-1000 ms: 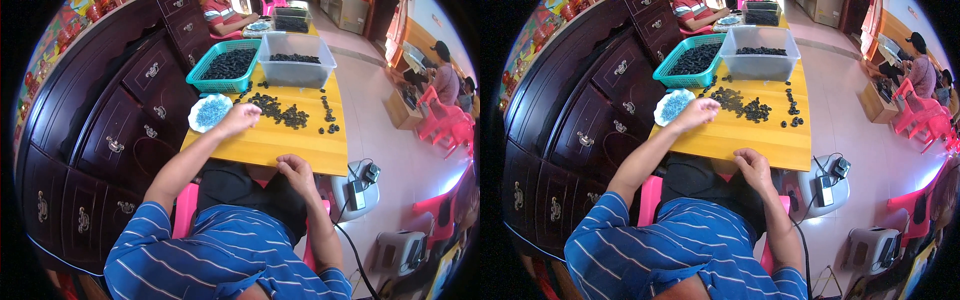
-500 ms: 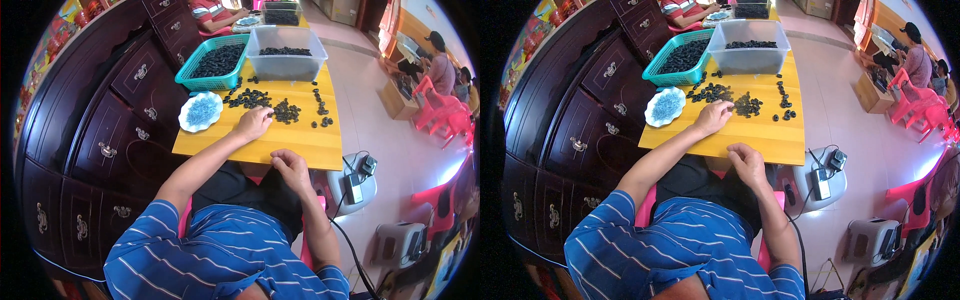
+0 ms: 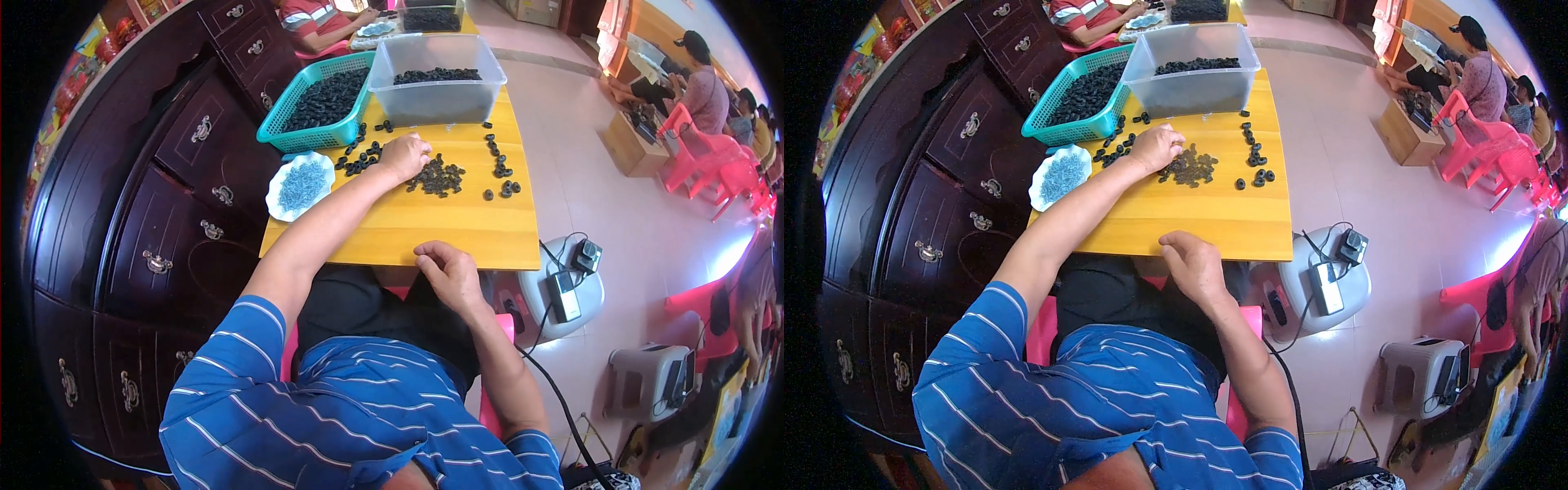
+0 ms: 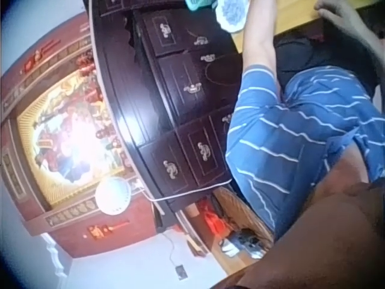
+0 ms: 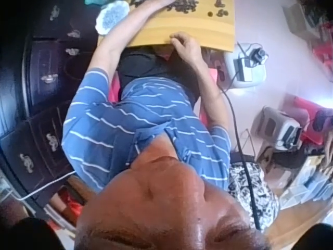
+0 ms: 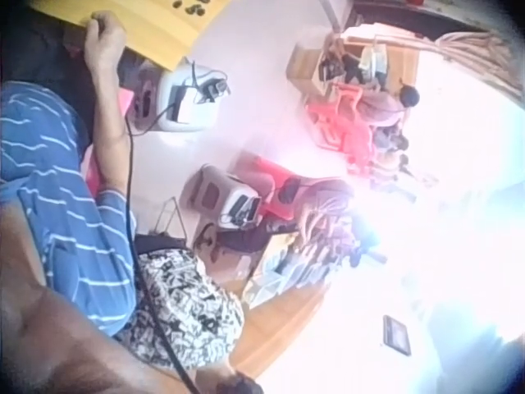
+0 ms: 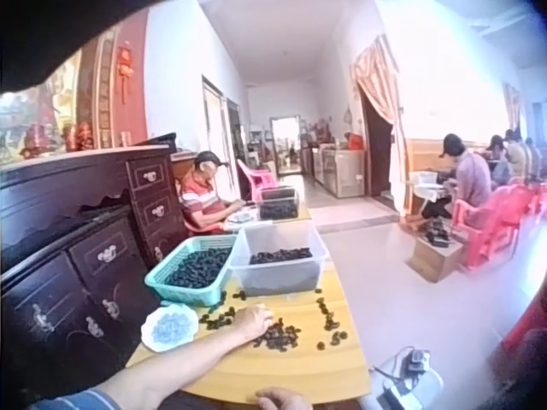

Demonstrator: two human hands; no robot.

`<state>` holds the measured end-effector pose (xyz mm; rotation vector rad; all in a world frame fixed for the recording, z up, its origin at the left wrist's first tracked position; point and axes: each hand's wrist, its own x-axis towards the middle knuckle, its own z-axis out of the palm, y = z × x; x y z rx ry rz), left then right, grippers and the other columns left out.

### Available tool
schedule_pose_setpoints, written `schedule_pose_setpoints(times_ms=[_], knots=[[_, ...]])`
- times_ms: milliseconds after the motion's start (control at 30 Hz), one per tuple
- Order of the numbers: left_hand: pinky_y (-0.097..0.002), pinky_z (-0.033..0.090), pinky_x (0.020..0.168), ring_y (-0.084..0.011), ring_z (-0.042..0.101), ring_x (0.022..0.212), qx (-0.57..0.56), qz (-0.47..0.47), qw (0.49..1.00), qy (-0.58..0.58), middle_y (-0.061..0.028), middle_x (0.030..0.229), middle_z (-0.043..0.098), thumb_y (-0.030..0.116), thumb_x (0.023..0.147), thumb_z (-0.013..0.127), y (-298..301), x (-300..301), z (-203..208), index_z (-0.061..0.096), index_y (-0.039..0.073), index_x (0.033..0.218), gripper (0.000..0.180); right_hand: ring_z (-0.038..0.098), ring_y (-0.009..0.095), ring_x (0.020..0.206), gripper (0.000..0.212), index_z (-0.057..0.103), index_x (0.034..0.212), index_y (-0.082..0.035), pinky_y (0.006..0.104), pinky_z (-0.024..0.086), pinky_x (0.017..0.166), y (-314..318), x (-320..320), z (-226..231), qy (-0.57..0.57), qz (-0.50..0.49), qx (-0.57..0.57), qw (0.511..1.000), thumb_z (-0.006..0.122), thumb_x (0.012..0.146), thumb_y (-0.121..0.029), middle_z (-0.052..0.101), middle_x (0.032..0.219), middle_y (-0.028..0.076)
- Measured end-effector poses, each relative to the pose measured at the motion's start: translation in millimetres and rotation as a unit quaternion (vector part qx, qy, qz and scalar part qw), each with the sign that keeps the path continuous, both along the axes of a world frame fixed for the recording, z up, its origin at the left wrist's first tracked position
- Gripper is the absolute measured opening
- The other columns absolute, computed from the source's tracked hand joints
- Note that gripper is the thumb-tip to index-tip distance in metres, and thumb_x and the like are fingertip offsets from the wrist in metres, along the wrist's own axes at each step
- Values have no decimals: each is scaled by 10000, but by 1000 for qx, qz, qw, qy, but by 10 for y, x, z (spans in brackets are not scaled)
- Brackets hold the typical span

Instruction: The person assembles cord locks by hand, picking up a plastic housing and a spring from the table, inserting the spring into the housing, and then placing the assembled unit back onto the table.

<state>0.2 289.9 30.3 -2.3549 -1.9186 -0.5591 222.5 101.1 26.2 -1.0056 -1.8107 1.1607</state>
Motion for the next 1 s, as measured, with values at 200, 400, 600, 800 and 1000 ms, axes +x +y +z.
schedule_pose_setpoints(times_ms=[200, 400, 600, 800, 1000], knots=[[-472, 548, 792, -321, 681, 903, -23, -12, 999, 20, -105, 919, 685, 199, 867, 678, 25, 50, -9, 745, 130, 881, 97, 714, 360, 928, 213, 731, 1047, -22, 414, 560, 849, 3, 21, 27, 2, -1, -13, 1000, 649, 915, -168, 726, 972, 207], [-491, 535, 763, -359, 679, 867, 21, -18, 999, -32, -152, 911, 694, 156, 894, 638, -136, -2, 71, 632, 41, 891, 115, 712, 364, 934, 214, 729, 1047, -23, 419, 559, 850, 4, 20, 5, -7, 1, -5, 1000, 649, 915, -171, 724, 977, 212], [-466, 533, 713, -374, 686, 814, 34, -52, 993, -100, -169, 847, 695, 109, 901, 573, -515, -20, 243, 606, 47, 916, 72, 712, 366, 937, 210, 732, 1042, -25, 415, 560, 855, 3, 34, 18, -2, -5, -2, 1000, 648, 914, -168, 725, 975, 212], [-426, 543, 739, -318, 691, 831, 10, -98, 989, -109, -136, 888, 694, 86, 885, 579, -769, -161, 111, 664, 50, 947, 111, 720, 355, 910, 213, 733, 1043, -24, 411, 563, 843, 15, 28, -5, 0, -7, 2, 1000, 655, 906, -167, 727, 963, 211], [-403, 545, 747, -306, 689, 825, 17, -82, 991, -104, -115, 874, 686, 107, 860, 647, -776, -167, 99, 705, 57, 918, 95, 726, 344, 894, 210, 734, 1038, -21, 398, 567, 822, 26, 22, -17, -12, -12, 5, 1000, 653, 903, -160, 730, 952, 205]])
